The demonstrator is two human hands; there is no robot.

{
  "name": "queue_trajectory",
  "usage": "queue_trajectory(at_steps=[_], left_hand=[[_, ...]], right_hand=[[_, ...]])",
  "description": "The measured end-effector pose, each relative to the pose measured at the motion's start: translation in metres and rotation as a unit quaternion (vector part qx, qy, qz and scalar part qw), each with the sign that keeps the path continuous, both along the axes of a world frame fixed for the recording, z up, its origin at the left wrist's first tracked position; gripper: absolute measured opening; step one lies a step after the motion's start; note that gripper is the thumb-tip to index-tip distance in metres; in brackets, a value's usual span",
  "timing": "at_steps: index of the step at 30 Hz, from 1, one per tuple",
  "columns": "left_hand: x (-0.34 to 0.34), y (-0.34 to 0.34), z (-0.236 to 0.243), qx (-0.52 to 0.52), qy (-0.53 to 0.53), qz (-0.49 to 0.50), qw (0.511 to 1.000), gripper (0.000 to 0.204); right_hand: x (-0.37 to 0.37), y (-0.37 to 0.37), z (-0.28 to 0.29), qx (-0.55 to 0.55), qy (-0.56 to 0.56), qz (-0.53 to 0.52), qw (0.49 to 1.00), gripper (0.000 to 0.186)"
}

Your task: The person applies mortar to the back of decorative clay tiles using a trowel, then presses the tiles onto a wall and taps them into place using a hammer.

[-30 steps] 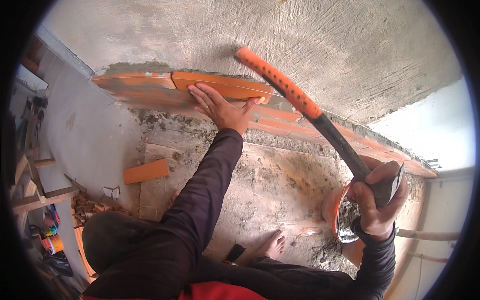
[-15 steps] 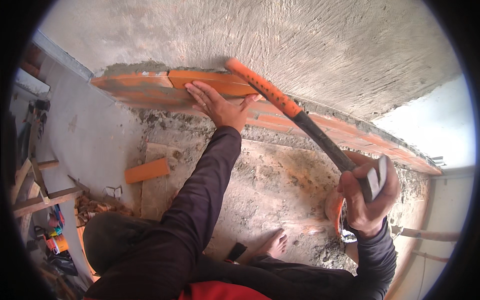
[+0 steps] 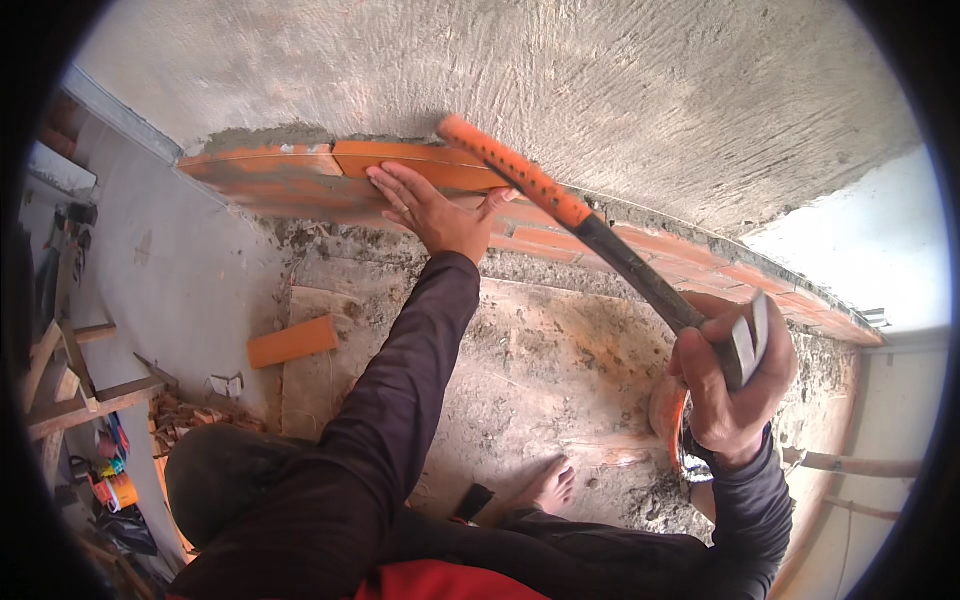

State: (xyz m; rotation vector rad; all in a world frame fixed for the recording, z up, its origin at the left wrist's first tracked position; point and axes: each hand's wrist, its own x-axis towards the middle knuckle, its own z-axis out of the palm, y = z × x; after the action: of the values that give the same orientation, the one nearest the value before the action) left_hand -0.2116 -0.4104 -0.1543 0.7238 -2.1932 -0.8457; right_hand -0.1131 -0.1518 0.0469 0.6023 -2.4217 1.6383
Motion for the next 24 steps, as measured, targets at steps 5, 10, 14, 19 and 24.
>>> queue_trajectory(at_steps=[5,10,14,19,24], left_hand=[[0.001,0.003,0.005,0.002,-0.001,0.002,1.000,0.150],[0.001,0.005,0.005,0.013,0.009,-0.007,1.000,0.147],[0.004,-0.003,0.004,-0.004,-0.011,0.003,1.000,0.147],[0.003,0.003,0.009,0.024,-0.012,-0.012,1.000,0.146],[0.002,0.002,0.004,0.016,-0.015,-0.009,1.000,0.146]], right_hand=[[-0.002,-0.002,0.002,0.013,0.000,0.016,1.000,0.023],[0.002,-0.018,0.000,-0.097,0.041,0.022,0.994,0.015],[-0.003,-0.016,-0.001,0.002,-0.023,0.031,0.999,0.013],[-0.002,-0.026,-0.002,-0.049,0.005,0.020,0.999,0.012],[-0.004,-0.026,0.004,0.027,0.011,0.033,0.999,0.013]])
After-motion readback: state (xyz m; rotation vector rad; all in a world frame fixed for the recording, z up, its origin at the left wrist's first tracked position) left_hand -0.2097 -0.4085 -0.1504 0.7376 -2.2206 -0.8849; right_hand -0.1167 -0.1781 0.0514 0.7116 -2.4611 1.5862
